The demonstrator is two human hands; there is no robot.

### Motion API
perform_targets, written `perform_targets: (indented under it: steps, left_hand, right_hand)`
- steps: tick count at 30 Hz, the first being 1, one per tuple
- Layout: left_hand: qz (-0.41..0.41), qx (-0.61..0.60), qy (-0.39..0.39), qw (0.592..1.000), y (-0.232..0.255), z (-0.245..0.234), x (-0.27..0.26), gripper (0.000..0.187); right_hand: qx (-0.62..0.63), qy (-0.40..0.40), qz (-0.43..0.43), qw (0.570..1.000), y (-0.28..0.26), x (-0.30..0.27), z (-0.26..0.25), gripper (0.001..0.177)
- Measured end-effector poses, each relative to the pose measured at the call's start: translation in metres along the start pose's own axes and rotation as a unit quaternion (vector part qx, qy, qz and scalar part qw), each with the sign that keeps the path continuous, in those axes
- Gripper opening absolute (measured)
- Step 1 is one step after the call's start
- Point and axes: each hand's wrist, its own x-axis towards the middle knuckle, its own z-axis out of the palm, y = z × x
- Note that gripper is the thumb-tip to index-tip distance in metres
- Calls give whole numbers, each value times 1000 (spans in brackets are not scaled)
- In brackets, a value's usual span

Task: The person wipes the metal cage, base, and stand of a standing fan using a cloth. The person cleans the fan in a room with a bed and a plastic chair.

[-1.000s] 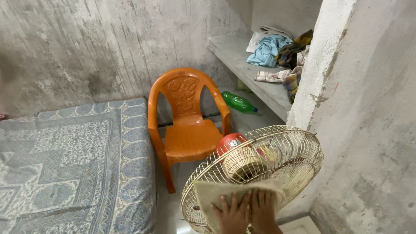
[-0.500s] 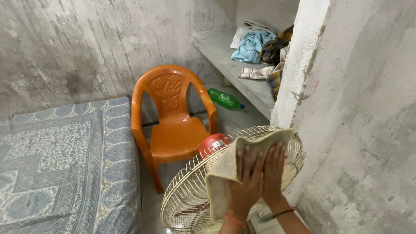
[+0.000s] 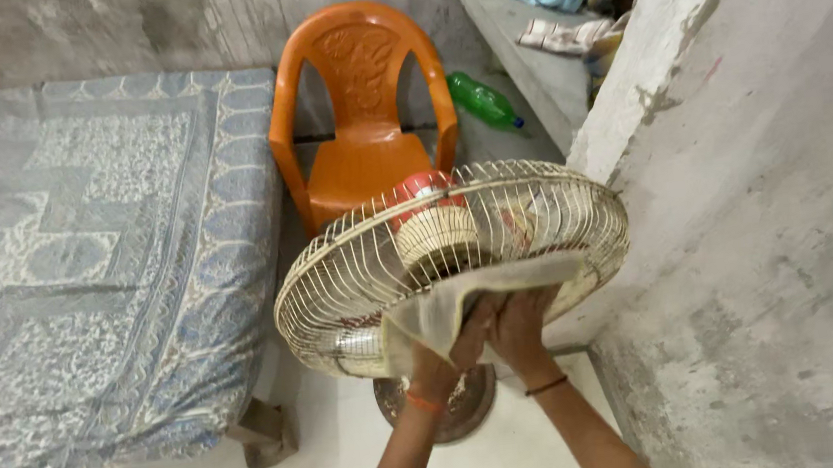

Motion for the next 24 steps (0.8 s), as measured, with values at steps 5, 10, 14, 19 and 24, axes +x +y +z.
perform_targets:
  steps: [5,10,14,19,24]
  left_hand:
    - [171,316,153,921,26,-18,31,29]
    - [-58,69,0,996,-14,11,-35,19]
    - [136,267,63,952,-60,45,-117,15]
    - [-29,73,-45,996,-105,68,-113,23]
    - [140,314,83,936,-91,94,-108,46]
  right_hand:
    - [-123,99,-92,983,22,34,-14,64]
    - [-36,94,-130,986,44,-43,40,74]
    - [-57,26,-115,991,33,-123,87,50]
    - [-146,181,-269,935,36,-71,105,55]
    - [-97,197,-124,968,58,-56,78,65]
